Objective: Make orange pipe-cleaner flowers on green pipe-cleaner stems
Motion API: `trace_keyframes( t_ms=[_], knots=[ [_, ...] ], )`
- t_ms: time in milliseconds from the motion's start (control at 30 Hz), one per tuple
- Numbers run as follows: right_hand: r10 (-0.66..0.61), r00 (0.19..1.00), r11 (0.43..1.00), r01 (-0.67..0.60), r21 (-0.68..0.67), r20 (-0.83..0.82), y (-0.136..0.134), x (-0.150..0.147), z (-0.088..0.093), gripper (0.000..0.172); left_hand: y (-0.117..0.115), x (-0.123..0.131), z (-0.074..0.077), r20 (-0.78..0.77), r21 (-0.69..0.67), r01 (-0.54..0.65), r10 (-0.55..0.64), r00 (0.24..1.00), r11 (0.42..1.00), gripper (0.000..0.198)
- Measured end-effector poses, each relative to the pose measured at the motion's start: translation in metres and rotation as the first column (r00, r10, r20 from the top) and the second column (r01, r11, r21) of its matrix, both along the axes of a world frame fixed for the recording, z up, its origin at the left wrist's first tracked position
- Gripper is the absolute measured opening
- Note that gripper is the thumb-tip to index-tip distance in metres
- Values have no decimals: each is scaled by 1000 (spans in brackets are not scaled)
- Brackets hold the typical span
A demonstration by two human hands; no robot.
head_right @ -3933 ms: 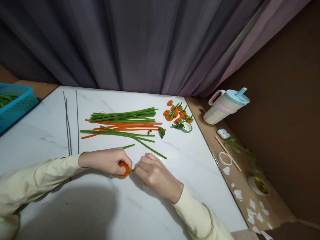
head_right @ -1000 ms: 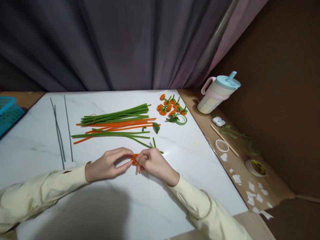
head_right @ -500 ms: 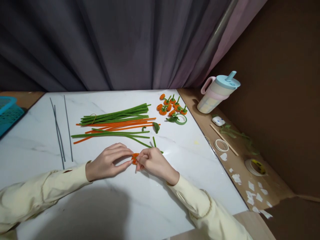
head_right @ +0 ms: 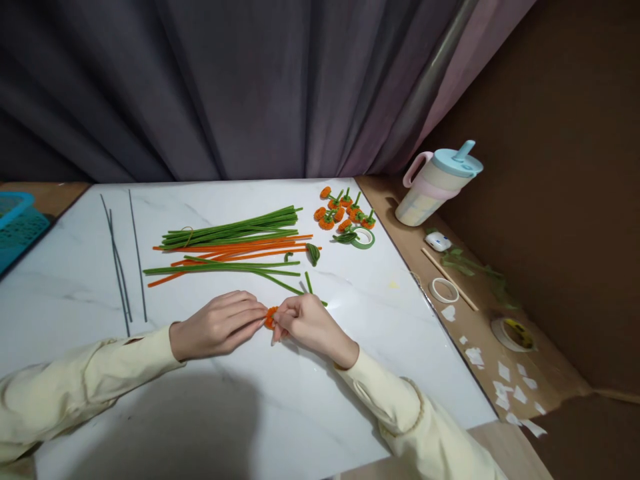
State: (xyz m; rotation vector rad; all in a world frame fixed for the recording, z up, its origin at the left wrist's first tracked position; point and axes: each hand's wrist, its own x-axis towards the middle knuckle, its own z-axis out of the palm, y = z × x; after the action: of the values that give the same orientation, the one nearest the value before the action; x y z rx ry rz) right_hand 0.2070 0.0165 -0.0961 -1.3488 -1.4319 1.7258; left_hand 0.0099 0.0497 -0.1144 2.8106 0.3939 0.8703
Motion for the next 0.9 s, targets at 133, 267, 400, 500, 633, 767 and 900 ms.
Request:
trace_keyframes(
  t_ms=[133,267,400,500,633,767,900],
  knots=[
    [19,1000,1000,-19,4,2,0,0,0,18,5,0,6,-83,45,68,-64,994,997,12],
    [37,998,999,-38,33,48,0,1,0,16,5,2,7,-94,113,105,-94,991,988,9],
    [36,995,998,-40,41,96,0,1,3,17,3,3,3,-64,181,120,-110,992,976,12],
    [34,985,999,-39,30,169,-1,-1,5,17,2,2,-1,-69,164,139,-129,989,977,14],
    [16,975,1000,-19,11,223,-2,-3,6,18,0,1,-6,-76,61,141,-136,988,988,15],
    [-5,966,1000,2,11,259,-3,-3,5,19,-1,1,-9,-43,38,153,-151,988,988,13],
    [32,974,999,-22,-47,226,-1,0,7,21,-1,1,-9,-66,134,138,-130,989,981,13]
  ],
)
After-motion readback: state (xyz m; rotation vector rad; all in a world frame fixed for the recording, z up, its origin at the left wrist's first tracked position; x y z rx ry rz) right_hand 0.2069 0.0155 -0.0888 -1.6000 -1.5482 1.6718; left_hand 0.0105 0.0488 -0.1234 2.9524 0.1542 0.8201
